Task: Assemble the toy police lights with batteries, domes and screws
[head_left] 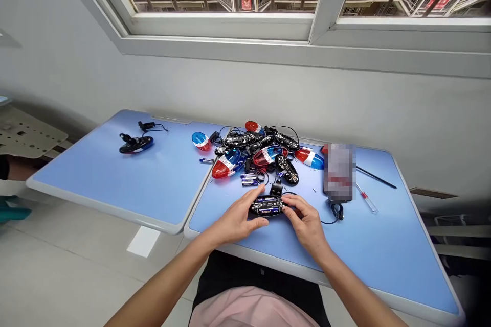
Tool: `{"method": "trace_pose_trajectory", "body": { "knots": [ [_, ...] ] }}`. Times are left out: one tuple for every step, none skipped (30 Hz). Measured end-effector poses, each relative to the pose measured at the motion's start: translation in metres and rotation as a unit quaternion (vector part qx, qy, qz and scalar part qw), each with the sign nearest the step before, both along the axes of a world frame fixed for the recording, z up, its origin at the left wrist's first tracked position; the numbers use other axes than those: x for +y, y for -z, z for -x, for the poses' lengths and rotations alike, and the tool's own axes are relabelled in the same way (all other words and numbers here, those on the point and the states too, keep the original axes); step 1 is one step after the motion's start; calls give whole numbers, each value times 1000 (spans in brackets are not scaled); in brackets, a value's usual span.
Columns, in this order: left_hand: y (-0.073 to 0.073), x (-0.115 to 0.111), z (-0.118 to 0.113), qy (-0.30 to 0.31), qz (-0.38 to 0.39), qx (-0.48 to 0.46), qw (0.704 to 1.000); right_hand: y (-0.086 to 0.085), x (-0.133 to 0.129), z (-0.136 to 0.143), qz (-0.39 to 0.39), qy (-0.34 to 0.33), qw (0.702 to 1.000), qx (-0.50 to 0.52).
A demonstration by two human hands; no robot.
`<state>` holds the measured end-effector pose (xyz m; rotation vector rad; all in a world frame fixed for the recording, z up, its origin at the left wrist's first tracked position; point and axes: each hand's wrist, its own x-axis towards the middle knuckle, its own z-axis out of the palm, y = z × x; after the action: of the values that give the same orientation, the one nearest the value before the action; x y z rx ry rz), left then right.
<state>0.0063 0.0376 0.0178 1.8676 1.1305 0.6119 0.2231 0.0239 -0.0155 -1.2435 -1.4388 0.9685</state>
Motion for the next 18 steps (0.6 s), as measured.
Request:
{"method": "trace_pose_trajectory", "body": {
  "knots": [
    [-2,-1,3,1,14,-3,1000,0,0,0,0,-1,1000,-1],
    [-2,-3,5,-4,21,-4,1000,-1,0,0,-2,-3,1000,-3],
    [-3,-5,6,-15,22,-5,1000,-1,0,0,-4,-5,1000,-5],
    [-2,-7,5,-30,18,-5,999,-1,0,0,-5,-8,1000,-6],
    [0,-9,3,-47,10,-5,999,-1,0,-1,-6,-11,1000,-5],
    [2,-11,0,-64,0,-5,998,0,-1,-1,-6,-14,1000,-4],
    [4,-12,-3,-80,-11,-7,997,1,0,-1,-5,-17,1000,-2],
    [7,-13,-6,-93,-22,-8,995,1,0,-1,-5,-19,1000,1],
    [9,-14,-9,-102,-33,-10,994,2,0,0,-6,-18,1000,5],
    [12,-15,-12,-108,-42,-12,993,3,-1,1,-9,-13,1000,9],
    [14,-15,-14,-111,-49,-15,992,3,-2,2,-15,-5,1000,12],
    [17,-16,-16,-112,-53,-19,992,3,-3,3,-21,5,1000,13],
    [19,-17,-16,-113,-54,-22,992,2,-5,3,-29,17,999,11],
    [21,-18,-16,-113,-52,-24,992,1,-8,2,-35,26,999,2],
    [23,-19,-16,-115,-50,-26,992,0,-11,-2,-38,32,999,-11],
    [25,-19,-15,-120,-49,-25,991,-3,-14,-8,-41,40,998,-30],
    [26,-19,-14,-120,-51,-23,991,-6,-18,-16,-49,49,996,-59],
    [26,-19,-12,-117,-52,-20,992,-10,-22,-25,-67,64,991,-96]
  ]
}}
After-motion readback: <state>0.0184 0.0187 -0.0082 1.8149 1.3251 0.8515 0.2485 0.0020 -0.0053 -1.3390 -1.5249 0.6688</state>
